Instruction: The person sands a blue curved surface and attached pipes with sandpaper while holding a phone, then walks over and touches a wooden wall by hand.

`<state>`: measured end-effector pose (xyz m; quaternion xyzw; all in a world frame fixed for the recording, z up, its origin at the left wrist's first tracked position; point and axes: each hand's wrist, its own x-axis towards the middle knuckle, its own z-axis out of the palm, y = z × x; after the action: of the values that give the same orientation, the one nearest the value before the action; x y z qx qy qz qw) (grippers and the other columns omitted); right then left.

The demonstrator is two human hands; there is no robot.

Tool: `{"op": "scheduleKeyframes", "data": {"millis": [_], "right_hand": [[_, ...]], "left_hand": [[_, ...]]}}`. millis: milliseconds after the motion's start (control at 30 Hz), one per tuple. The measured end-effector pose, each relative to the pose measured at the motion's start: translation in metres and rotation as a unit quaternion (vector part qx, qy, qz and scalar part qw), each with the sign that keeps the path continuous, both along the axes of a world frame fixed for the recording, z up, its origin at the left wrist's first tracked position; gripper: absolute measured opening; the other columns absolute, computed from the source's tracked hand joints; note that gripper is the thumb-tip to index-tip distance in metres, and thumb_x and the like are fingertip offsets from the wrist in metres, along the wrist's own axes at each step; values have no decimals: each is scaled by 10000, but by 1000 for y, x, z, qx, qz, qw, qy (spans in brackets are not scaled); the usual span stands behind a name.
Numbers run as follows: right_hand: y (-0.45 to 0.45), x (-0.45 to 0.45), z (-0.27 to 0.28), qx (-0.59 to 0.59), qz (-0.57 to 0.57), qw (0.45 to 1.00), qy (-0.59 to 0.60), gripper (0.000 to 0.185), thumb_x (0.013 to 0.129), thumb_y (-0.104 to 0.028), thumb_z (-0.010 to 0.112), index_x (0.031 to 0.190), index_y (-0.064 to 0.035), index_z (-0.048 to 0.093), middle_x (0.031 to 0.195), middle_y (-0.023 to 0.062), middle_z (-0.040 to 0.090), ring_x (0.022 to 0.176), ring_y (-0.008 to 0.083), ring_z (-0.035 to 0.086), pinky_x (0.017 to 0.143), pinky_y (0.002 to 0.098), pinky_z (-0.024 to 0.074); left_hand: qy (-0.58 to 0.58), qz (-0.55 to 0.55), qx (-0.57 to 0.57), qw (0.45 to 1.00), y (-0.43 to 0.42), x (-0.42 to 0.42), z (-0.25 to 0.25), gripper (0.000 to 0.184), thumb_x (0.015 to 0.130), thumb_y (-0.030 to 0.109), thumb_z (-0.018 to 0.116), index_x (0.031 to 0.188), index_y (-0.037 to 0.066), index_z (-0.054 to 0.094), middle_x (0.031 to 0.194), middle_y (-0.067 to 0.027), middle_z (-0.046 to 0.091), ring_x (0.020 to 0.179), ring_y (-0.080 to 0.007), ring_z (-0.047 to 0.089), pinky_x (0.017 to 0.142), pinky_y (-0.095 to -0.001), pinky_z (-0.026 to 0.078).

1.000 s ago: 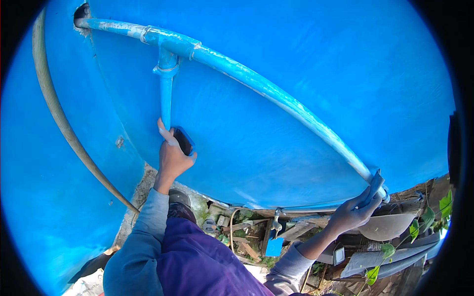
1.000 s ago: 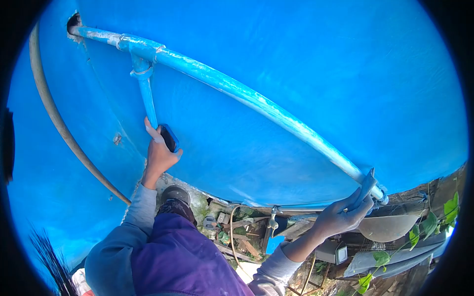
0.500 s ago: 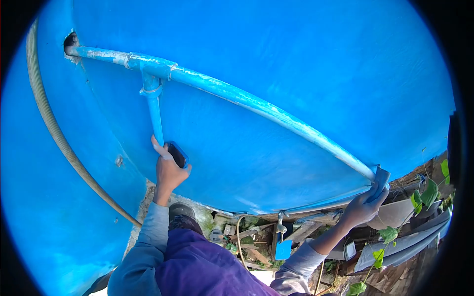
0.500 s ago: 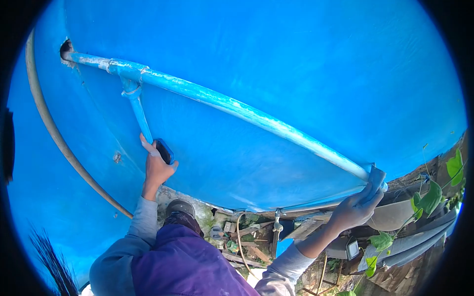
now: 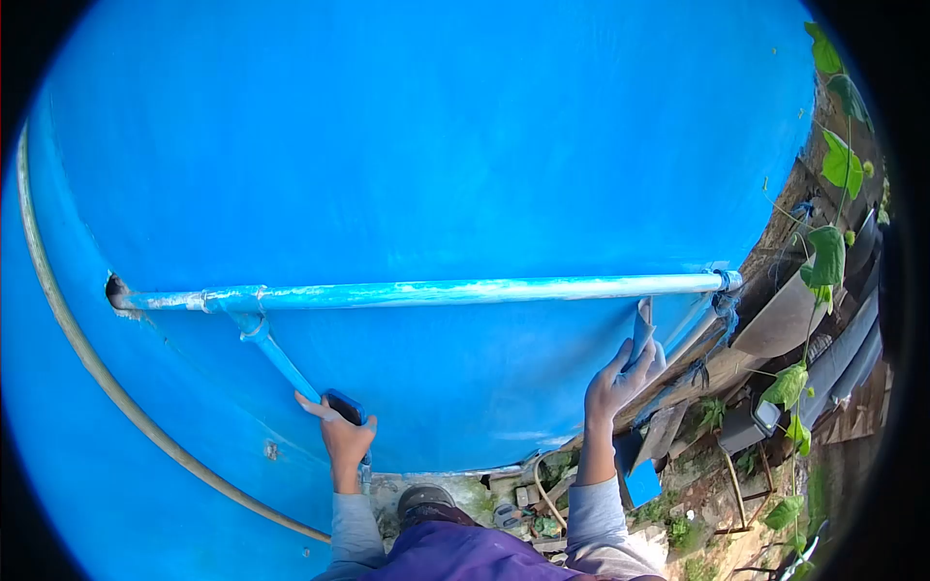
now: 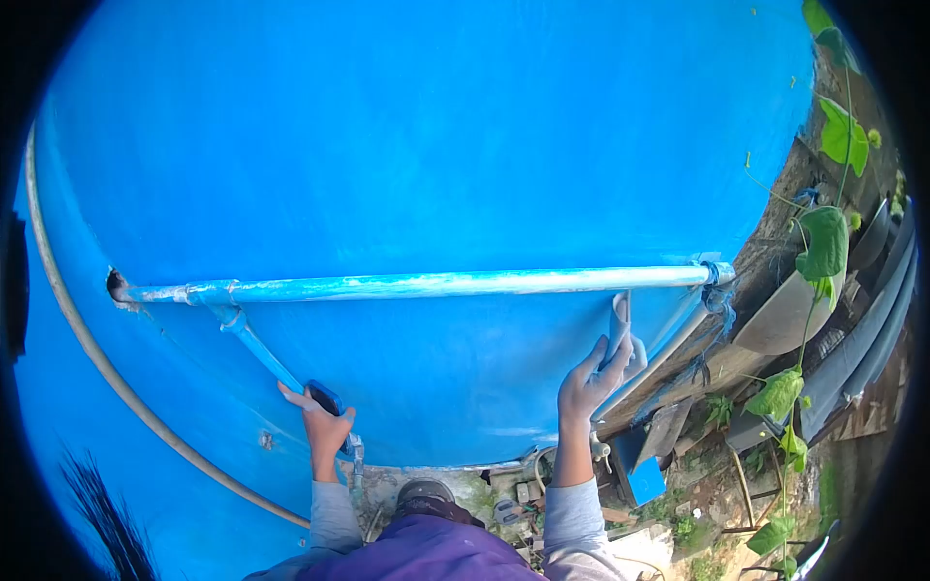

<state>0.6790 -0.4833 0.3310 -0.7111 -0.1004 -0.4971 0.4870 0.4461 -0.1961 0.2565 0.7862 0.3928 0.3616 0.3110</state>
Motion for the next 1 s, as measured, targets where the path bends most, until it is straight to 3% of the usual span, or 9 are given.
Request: {"op": "scheduleKeyframes", "data": {"millis": [167, 333, 400, 467, 533, 667, 733, 900, 1000], "right_hand": [[-10, 46, 42, 130, 8, 991, 0, 465, 1047, -218, 454, 1471, -31, 414, 1478, 184, 436, 1357, 350, 357, 1111, 413, 283], [47, -14, 3, -170, 6, 985, -37, 474, 955, -188, 567, 1407, -57, 510, 1458, 142, 492, 1417, 310, 302, 1152, 509, 192], [44, -4, -36, -318, 3, 936, -154, 549, 961, -267, 547, 1437, -10, 451, 1534, 177, 374, 1409, 384, 294, 1156, 561, 165], [20, 7, -30, -167, 11, 985, -31, 538, 920, -274, 604, 1416, -95, 496, 1489, 136, 443, 1408, 350, 305, 1160, 551, 133], [-9, 35, -14, -98, -66, 989, 84, 668, 1001, -376, 444, 1523, 1, 266, 1595, 221, 206, 1478, 374, 180, 1187, 527, 101], [-8, 59, -14, 63, -45, 990, 118, 752, 983, -361, 488, 1551, -6, 149, 1621, 217, 95, 1499, 388, 69, 1191, 517, 64], [15, 21, -23, -5, -15, 992, 123, 800, 963, -364, 524, 1556, -9, 119, 1627, 213, 58, 1499, 408, 24, 1182, 553, 29], [18, -12, -80, -93, 58, 982, 152, 785, 948, -404, 563, 1550, -56, 198, 1598, 248, 134, 1483, 455, 12, 1161, 608, 21], [-21, 47, -58, 38, -16, 982, 182, 784, 965, -406, 534, 1549, -39, 162, 1602, 250, 107, 1485, 443, 16, 1175, 577, 28]], "left_hand": [[-88, 3, 36, 996, 2, 4, -16, 866, 647, 73, 790, 1311, -108, 264, 1018, -231, 536, 901, -365, 573, 791, -479, 476], [-43, -42, -11, 998, 0, 4, -14, 1118, 656, 12, 756, 1430, -93, -44, 1097, -241, 537, 960, -364, 572, 873, -459, 477], [-88, -50, -26, 995, 3, 3, -17, 1151, 647, -23, 749, 1425, -95, -96, 1085, -215, 537, 948, -345, 565, 906, -441, 462], [-55, -88, -33, 994, 7, -1, -13, 1223, 657, -51, 734, 1436, -29, -208, 1170, -227, 510, 1014, -336, 552, 944, -420, 459], [-47, -88, -39, 994, 4, -3, -13, 1232, 666, -88, 714, 1471, -4, -216, 1254, -215, 488, 1081, -305, 535, 980, -391, 451], [5, -129, -70, 989, 19, -2, -27, 1019, 671, -91, 711, 1457, -66, 64, 1228, -201, 497, 1072, -287, 535, 976, -382, 449], [-93, -101, -66, 988, -1, 3, -15, 752, 686, -95, 701, 1326, -89, 306, 1201, -196, 506, 1059, -271, 536, 968, -383, 450], [-75, -147, -71, 984, 24, 1, -38, 775, 673, -92, 714, 1330, -92, 303, 1163, -208, 523, 1022, -298, 558, 940, -403, 474], [-132, -104, -14, 986, 23, -3, -38, 797, 676, -107, 692, 1356, -92, 276, 1199, -215, 515, 1037, -301, 556, 956, -399, 472]]}}
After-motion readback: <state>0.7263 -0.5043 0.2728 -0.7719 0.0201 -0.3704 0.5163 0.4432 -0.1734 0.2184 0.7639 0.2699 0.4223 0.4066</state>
